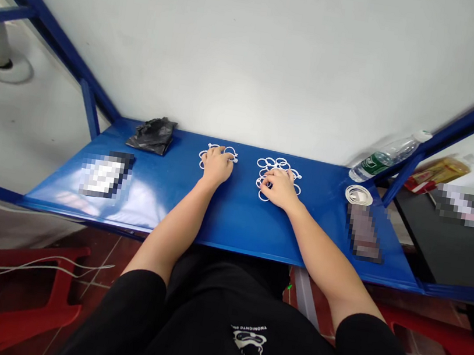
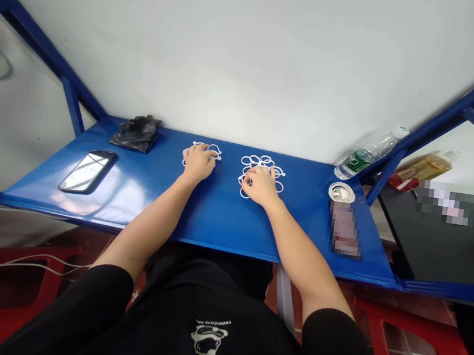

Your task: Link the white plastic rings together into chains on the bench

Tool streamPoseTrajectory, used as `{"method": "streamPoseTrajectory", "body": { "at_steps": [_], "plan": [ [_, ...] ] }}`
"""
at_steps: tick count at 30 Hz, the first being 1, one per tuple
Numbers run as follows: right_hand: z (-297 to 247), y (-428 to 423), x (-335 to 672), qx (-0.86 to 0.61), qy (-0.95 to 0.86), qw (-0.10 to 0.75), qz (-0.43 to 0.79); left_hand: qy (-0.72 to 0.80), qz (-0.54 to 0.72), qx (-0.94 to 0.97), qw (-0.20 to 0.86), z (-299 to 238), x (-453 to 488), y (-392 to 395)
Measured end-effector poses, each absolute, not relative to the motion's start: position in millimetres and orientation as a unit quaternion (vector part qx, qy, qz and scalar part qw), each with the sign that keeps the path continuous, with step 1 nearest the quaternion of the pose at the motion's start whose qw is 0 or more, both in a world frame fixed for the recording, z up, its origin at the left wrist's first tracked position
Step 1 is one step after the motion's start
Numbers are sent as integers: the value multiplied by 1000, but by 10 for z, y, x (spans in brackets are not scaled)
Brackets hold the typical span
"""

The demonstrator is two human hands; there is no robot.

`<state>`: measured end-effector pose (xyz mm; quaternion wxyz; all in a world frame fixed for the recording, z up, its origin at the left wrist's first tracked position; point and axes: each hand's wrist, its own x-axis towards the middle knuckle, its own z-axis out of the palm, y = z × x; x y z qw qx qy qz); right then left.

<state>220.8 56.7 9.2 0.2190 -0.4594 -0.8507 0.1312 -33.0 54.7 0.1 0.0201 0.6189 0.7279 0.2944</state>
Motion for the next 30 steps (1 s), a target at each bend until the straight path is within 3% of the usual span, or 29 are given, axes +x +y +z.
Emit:
{"method": "streamPoseTrajectory", "body": {
  "at_steps": [4, 7, 11, 15, 30],
  "plan": [
    [105, 569, 2205, -456, -828, 309, 105, 700, 330, 633, -15, 6, -216, 527],
    [119, 575, 2212, -424, -824, 360, 111, 593, 373, 713, -5, 61, -139, 509],
    [131, 576, 2220, -376, -834, 383, 131, 425, 383, 819, 38, 102, 29, 452],
    [125, 585, 2224, -361, -841, 387, 115, 395, 395, 826, 67, 112, 147, 369],
    [128, 541, 2192, -372, -855, 361, -2, 425, 510, 612, 430, 35, 265, 435]
  ]
}}
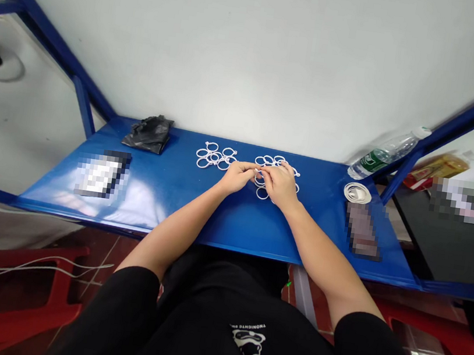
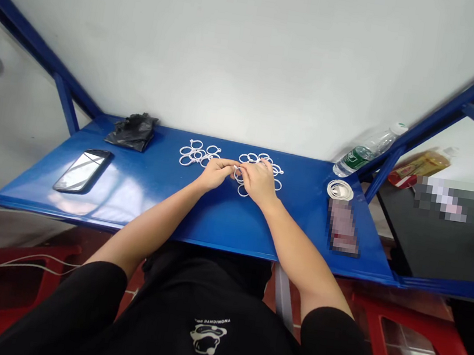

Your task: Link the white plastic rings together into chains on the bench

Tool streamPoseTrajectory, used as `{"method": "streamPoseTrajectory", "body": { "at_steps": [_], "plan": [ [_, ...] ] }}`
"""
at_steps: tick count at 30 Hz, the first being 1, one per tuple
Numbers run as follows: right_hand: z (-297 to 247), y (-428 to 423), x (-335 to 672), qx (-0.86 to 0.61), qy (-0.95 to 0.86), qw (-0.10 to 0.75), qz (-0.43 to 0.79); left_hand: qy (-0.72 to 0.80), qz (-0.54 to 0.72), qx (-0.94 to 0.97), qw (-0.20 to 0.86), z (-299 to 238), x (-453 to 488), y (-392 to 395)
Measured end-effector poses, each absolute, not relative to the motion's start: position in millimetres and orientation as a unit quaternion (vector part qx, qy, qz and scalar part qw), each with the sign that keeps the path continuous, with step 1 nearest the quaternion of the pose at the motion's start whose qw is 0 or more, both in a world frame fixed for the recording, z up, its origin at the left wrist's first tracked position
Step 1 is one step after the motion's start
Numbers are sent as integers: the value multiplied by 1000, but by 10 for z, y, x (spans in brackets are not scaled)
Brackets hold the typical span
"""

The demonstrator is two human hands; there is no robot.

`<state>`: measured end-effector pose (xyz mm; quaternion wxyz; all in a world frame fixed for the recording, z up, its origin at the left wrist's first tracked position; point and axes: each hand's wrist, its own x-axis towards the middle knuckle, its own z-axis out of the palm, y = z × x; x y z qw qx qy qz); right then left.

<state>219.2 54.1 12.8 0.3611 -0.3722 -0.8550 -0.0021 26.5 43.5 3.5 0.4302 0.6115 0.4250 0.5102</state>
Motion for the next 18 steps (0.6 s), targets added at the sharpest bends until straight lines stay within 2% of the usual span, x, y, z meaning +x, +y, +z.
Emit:
{"method": "streamPoseTrajectory", "body": {
  "at_steps": [13, 18],
  "plan": [
    [182, 430, 2076, -334, -878, 331, 93, 464, 548, 550, 428, 27, 209, 511],
    [192, 529, 2192, -342, -866, 345, 119, 514, 580, 519, 361, -4, 25, 609]
  ]
}}
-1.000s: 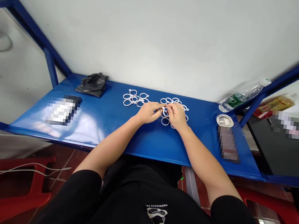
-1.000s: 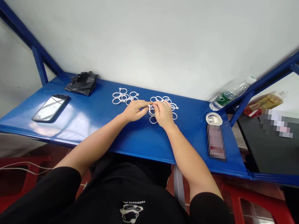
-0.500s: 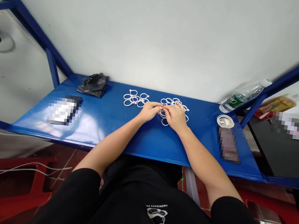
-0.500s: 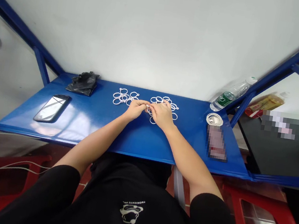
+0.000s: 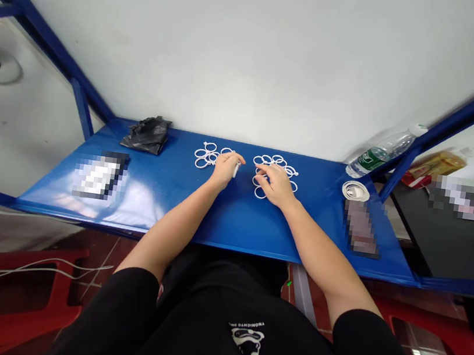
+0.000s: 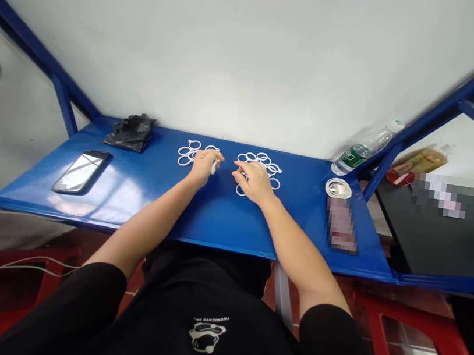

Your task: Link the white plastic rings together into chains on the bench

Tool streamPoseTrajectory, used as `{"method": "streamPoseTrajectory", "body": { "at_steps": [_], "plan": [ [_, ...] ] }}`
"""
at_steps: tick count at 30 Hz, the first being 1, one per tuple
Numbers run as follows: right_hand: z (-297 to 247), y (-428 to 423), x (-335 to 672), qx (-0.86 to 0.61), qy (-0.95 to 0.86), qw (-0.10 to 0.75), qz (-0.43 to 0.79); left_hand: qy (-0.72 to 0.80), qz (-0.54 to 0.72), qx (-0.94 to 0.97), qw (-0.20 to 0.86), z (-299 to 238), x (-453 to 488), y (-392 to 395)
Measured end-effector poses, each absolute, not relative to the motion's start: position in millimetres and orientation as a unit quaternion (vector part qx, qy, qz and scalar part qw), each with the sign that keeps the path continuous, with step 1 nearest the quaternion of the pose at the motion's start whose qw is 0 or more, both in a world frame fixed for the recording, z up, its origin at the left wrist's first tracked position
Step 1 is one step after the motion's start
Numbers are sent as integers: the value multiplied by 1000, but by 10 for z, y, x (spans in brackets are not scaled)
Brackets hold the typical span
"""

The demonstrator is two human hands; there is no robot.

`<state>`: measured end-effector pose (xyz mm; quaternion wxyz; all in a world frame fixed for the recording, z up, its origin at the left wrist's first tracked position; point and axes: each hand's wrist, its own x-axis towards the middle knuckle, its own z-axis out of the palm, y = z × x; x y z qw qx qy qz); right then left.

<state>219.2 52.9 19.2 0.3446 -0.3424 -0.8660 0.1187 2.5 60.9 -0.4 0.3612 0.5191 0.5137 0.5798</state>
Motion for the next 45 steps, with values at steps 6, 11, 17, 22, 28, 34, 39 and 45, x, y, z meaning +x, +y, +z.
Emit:
{"method": "streamPoseTrajectory", "body": {
  "at_steps": [6, 11, 17, 22, 28, 34, 39, 45],
  "plan": [
    [48, 715, 2328, -426, -852, 296, 72, 618, 526, 561, 164, 68, -395, 622],
    [-94, 756, 2342, -459, -855, 234, 64, 687, 424, 584, 81, 75, -577, 620],
    [-66, 743, 2344, -455, -855, 244, 60, 720, 382, 577, 44, 23, -570, 610],
    [-37, 728, 2328, -432, -873, 212, 80, 689, 411, 596, -19, 78, -468, 574],
    [-39, 678, 2275, -404, -885, 217, 79, 530, 357, 760, 119, 79, -142, 501],
    [15, 664, 2245, -367, -882, 286, 77, 472, 246, 835, 143, 3, 89, 409],
    [90, 635, 2228, -355, -863, 340, 118, 478, 295, 816, 138, 24, 97, 400],
    [91, 611, 2247, -366, -837, 367, 174, 482, 328, 800, 139, 27, 75, 395]
  ]
}}
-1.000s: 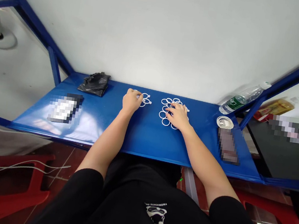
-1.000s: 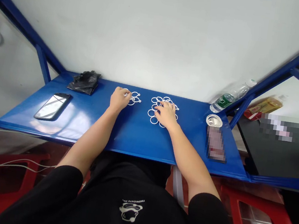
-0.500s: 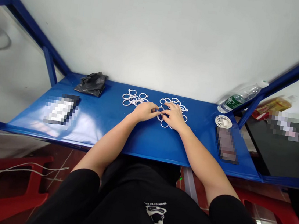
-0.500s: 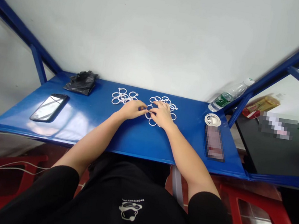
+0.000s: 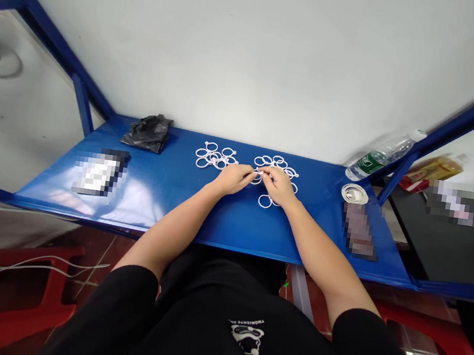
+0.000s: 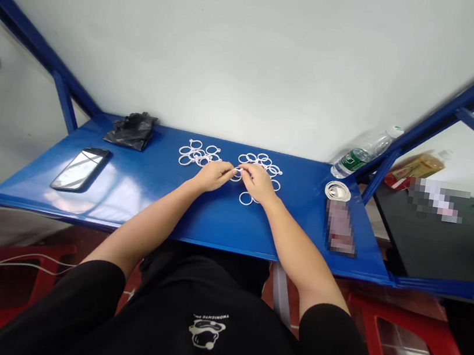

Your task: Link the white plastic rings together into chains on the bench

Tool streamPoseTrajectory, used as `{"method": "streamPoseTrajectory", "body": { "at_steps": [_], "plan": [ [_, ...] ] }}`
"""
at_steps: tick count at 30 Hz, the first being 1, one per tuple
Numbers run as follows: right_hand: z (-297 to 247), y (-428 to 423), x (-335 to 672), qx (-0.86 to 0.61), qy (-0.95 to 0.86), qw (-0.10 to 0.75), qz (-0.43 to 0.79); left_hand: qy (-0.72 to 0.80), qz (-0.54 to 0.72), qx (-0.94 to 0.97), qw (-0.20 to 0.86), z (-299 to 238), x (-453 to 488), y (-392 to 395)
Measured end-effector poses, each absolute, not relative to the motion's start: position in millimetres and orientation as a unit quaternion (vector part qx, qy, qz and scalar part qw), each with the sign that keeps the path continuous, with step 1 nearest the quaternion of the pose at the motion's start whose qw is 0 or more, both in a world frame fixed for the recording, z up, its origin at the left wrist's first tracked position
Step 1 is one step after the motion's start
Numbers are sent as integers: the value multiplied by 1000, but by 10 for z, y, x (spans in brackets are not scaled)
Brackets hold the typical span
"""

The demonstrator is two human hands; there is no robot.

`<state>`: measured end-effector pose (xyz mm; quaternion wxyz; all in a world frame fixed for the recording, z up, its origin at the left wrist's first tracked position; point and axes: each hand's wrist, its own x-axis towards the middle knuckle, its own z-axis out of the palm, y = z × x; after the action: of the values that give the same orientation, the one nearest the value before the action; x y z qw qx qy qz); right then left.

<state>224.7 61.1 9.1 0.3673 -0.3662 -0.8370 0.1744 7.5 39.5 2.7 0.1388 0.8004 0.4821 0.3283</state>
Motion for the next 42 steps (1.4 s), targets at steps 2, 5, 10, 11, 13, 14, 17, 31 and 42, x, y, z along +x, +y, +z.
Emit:
{"method": "streamPoseTrajectory", "body": {
  "at_steps": [2, 5, 10, 11, 13, 14, 17, 31, 42],
  "plan": [
    [78, 613, 2249, -374, -823, 378, 200, 468, 330, 808, 140, 16, 88, 389],
    [58, 624, 2236, -386, -794, 399, 248, 457, 326, 816, 138, 7, 110, 379],
    [57, 636, 2200, -383, -767, 432, 279, 443, 318, 828, 126, 11, 135, 370],
    [63, 632, 2194, -384, -767, 434, 275, 439, 321, 830, 122, 11, 141, 367],
    [80, 615, 2186, -387, -768, 436, 264, 431, 322, 835, 117, 12, 154, 359],
    [91, 604, 2184, -388, -770, 435, 260, 428, 321, 837, 115, 14, 159, 354],
    [122, 578, 2187, -378, -776, 436, 255, 444, 328, 826, 111, 38, 140, 351],
    [6, 597, 2215, -439, -878, 177, 76, 750, 406, 521, -38, 163, -527, 561],
    [91, 587, 2189, -348, -868, 346, 82, 580, 330, 738, 103, 92, 17, 413]
  ]
}}
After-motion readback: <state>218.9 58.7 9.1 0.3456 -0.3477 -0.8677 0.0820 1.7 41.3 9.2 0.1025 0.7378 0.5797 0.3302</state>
